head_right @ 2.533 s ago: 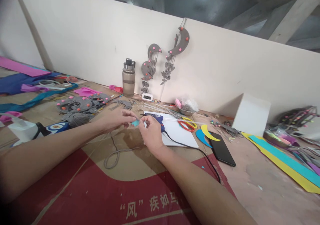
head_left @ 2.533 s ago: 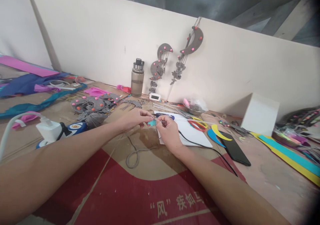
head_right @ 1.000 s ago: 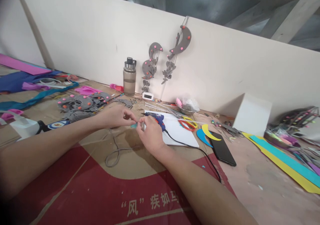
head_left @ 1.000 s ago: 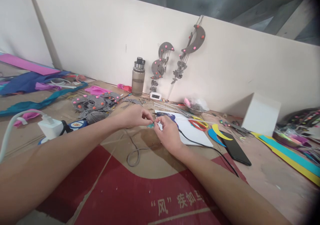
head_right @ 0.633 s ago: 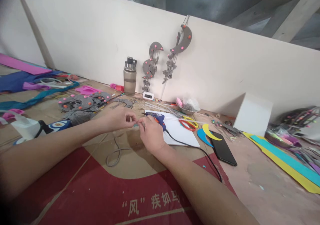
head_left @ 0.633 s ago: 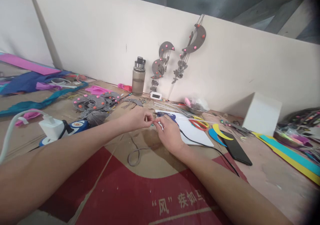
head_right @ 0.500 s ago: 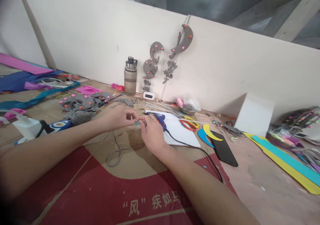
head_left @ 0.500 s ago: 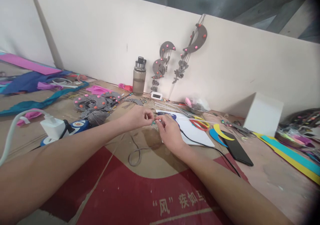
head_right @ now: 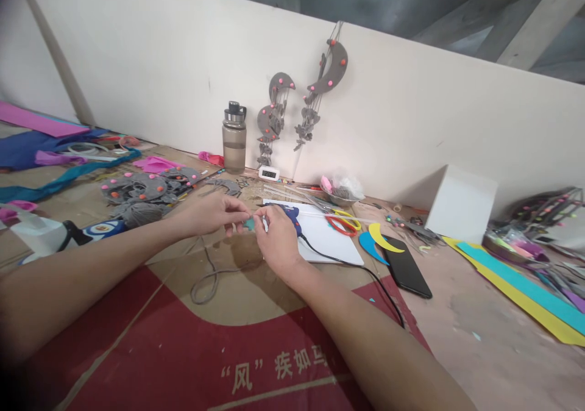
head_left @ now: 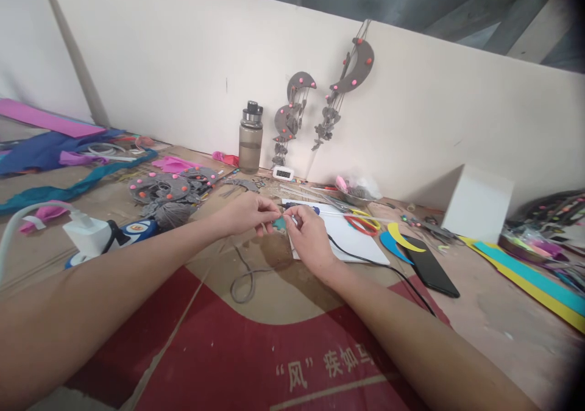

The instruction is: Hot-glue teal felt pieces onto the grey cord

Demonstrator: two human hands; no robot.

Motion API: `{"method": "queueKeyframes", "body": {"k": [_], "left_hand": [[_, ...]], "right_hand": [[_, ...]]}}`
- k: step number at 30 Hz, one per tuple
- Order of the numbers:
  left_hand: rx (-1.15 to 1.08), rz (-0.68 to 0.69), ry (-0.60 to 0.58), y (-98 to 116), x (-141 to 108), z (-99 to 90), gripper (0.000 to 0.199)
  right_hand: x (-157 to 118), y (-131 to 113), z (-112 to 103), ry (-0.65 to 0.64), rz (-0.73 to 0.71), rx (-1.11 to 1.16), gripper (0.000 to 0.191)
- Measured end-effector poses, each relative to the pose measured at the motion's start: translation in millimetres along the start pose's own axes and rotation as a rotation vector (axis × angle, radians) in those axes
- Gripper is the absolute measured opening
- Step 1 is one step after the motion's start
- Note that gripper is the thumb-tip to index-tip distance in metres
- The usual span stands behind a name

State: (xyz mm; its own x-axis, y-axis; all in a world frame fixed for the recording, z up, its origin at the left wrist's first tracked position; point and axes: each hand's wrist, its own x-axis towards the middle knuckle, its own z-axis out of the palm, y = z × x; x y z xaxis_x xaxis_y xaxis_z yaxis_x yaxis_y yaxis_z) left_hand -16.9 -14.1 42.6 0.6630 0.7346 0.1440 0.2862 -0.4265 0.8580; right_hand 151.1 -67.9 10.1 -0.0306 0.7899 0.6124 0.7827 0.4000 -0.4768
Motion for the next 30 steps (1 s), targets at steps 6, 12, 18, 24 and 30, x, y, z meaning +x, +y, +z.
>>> {"method": "queueKeyframes", "body": {"k": [6,12,18,24,30], "left_hand": [[-0.044,0.008,-0.011,-5.6,2.7,-1.9,0.025],[0.067,-0.010,0.035,-6.0,2.7,3.4,0.024],[0.403,0.152,0.185,-0.6,-0.7,6.1,0.018],[0.459,0.192,0.288,-3.4,0.2,4.0,0.015],[0.251,0.053,0.382,-1.9,-0.8,-0.7,0.020]], "right_hand": [[-0.2,0.6,0.7,0.013,0.000,-0.042,0.010],[-2.6,-1.8,-1.0,-0.003,-0.074,-0.142,0.008],[-3.8,-1.8,-1.3,-0.021,-0.106,-0.084,0.013],[-2.9,-2.0,-0.3,-0.009,-0.093,-0.002,0.010],[-4.7,-7.4,-0.7,-0.031,-0.085,0.025,0.010]]}}
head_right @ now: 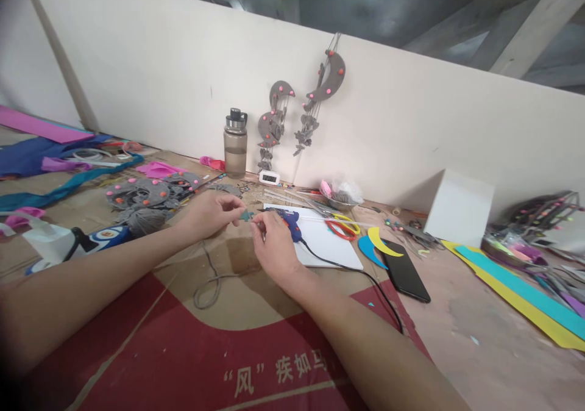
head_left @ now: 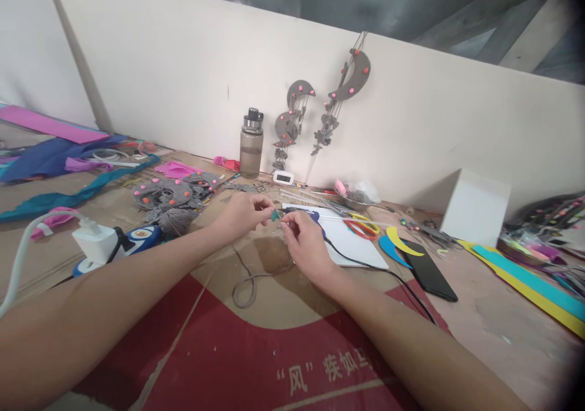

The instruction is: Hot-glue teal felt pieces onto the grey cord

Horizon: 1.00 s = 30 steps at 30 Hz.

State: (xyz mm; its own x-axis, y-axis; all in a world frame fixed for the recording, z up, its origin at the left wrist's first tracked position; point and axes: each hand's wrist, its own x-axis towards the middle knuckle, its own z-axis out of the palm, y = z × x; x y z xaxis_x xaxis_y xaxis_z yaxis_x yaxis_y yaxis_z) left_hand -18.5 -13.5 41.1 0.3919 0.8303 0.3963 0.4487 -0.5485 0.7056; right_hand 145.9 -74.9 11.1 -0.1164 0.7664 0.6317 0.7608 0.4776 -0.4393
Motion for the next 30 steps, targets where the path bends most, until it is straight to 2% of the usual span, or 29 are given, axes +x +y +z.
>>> {"method": "queueKeyframes", "body": {"k": [2,5,9,17,23,30], "left_hand": [[-0.122,-0.062,0.036,-4.2,2.9,-2.6,0.022],[-0.314,-0.086,0.091,-15.2,9.8,-6.8,0.022],[-0.524,-0.136,0.249,-27.4,18.5,-12.1,0.025],[-0.744,-0.262,0.405,-27.4,24.3,-21.5,0.023],[-0.799,-0.224,0.466,-30.4,25.6,-25.3,0.021],[-0.846,-0.204,0.490,-31.1,27.4,-25.1,0.017]], "right_hand": [[-0.2,-2.8,-0.4,-0.010,-0.001,0.005,0.011],[-0.1,-7.9,-1.8,-0.015,-0.017,0.042,0.015],[-1.5,-18.0,-5.6,-0.023,-0.034,0.106,0.016],[-13.8,-47.7,-14.4,-0.112,-0.090,0.188,0.016],[-22.3,-69.6,-22.5,-0.238,-0.271,0.138,0.013],[-28.5,-96.5,-39.1,-0.394,-0.519,0.242,0.014]]}}
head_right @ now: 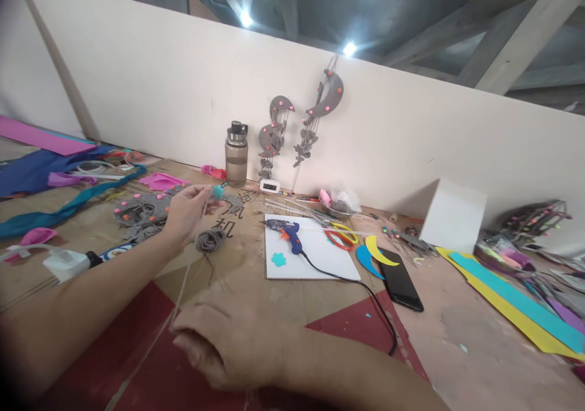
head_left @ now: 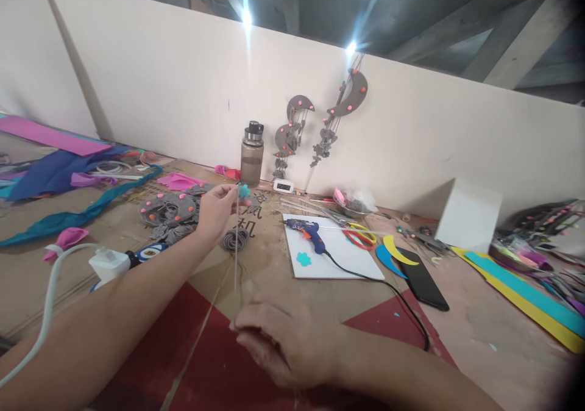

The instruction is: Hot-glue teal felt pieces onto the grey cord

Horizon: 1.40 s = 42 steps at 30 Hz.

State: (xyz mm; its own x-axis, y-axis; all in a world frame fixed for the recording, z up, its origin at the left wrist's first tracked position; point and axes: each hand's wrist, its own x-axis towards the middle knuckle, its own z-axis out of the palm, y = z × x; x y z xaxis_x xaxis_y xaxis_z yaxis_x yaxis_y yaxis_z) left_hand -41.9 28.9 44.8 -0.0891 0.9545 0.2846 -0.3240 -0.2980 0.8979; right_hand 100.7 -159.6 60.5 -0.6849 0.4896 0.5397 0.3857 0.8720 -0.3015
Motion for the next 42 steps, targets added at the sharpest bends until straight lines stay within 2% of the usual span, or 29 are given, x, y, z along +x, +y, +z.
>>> {"method": "queueKeyframes", "body": {"k": [5,8,12,16,21,24,27,31,35,38,42], "left_hand": [[-0.009,-0.029,-0.047,-3.8,-1.6,1.7,0.020],[0.009,-0.045,-0.087,-4.9,-4.8,2.7,0.022],[0.052,-0.039,-0.117,-4.6,-8.7,4.1,0.024],[0.038,0.001,-0.083,-3.5,-10.4,5.8,0.023],[0.048,0.025,-0.120,-2.9,-11.4,6.9,0.022],[0.055,0.014,-0.168,-5.8,-11.3,6.8,0.024],[0.023,-0.034,-0.215,-8.4,-11.0,7.1,0.026],[-0.017,-0.100,-0.227,-6.1,-12.0,9.0,0.026],[-0.053,-0.157,-0.250,-0.9,-14.0,11.0,0.027],[-0.064,-0.192,-0.251,-0.8,-13.8,10.1,0.030],[0.050,-0.141,-0.214,-5.4,-11.5,6.7,0.032]], "right_hand": [[5.7,3.2,5.3,-0.199,-0.110,-0.078,0.021],[8.6,11.2,7.2,-0.238,-0.072,-0.113,0.025],[10.9,22.1,-2.8,-0.184,0.121,-0.062,0.027],[11.5,43.0,-25.0,-0.115,0.296,-0.089,0.028],[-5.0,97.9,-51.1,0.048,0.720,-0.433,0.022],[-22.8,132.7,-54.6,0.010,0.953,-0.608,0.029],[-35.9,154.5,-49.3,-0.089,1.092,-0.514,0.033],[-39.4,163.2,-42.8,-0.034,1.154,-0.382,0.023],[-38.7,165.8,-47.3,-0.006,1.207,-0.299,0.015],[-38.5,168.3,-53.1,0.054,1.251,-0.203,0.010],[-30.1,163.7,-54.7,0.239,1.238,-0.116,0.017]]}}
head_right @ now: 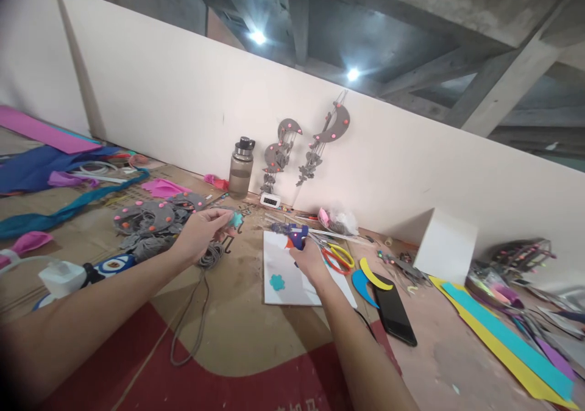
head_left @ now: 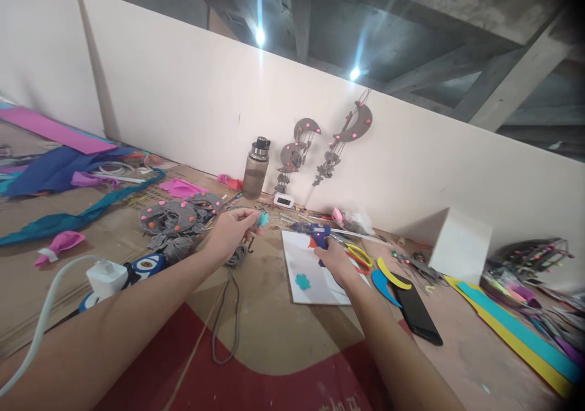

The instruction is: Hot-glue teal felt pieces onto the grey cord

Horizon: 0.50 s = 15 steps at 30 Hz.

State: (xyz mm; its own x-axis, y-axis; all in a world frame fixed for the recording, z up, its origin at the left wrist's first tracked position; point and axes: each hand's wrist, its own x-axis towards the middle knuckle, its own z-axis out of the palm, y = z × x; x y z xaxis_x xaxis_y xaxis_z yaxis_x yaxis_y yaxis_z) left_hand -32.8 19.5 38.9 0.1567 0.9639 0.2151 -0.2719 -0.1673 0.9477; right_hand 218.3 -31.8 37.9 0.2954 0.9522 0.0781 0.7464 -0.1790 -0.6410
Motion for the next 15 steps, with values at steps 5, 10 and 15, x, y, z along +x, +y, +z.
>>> {"method": "queueKeyframes", "body": {"k": [5,10,15], "left_hand": [[0.102,0.038,-0.035,-3.8,-2.4,1.4,0.030],[0.158,0.048,-0.131,-2.8,-13.0,14.6,0.029],[0.130,-0.043,-0.241,-4.4,-23.8,28.1,0.030]], "right_hand": [[-16.9,-25.1,9.0,0.083,-0.133,0.653,0.022],[-33.9,-40.1,23.5,0.031,-0.220,0.861,0.027],[-43.5,-43.7,32.1,0.067,-0.250,0.813,0.043]]}}
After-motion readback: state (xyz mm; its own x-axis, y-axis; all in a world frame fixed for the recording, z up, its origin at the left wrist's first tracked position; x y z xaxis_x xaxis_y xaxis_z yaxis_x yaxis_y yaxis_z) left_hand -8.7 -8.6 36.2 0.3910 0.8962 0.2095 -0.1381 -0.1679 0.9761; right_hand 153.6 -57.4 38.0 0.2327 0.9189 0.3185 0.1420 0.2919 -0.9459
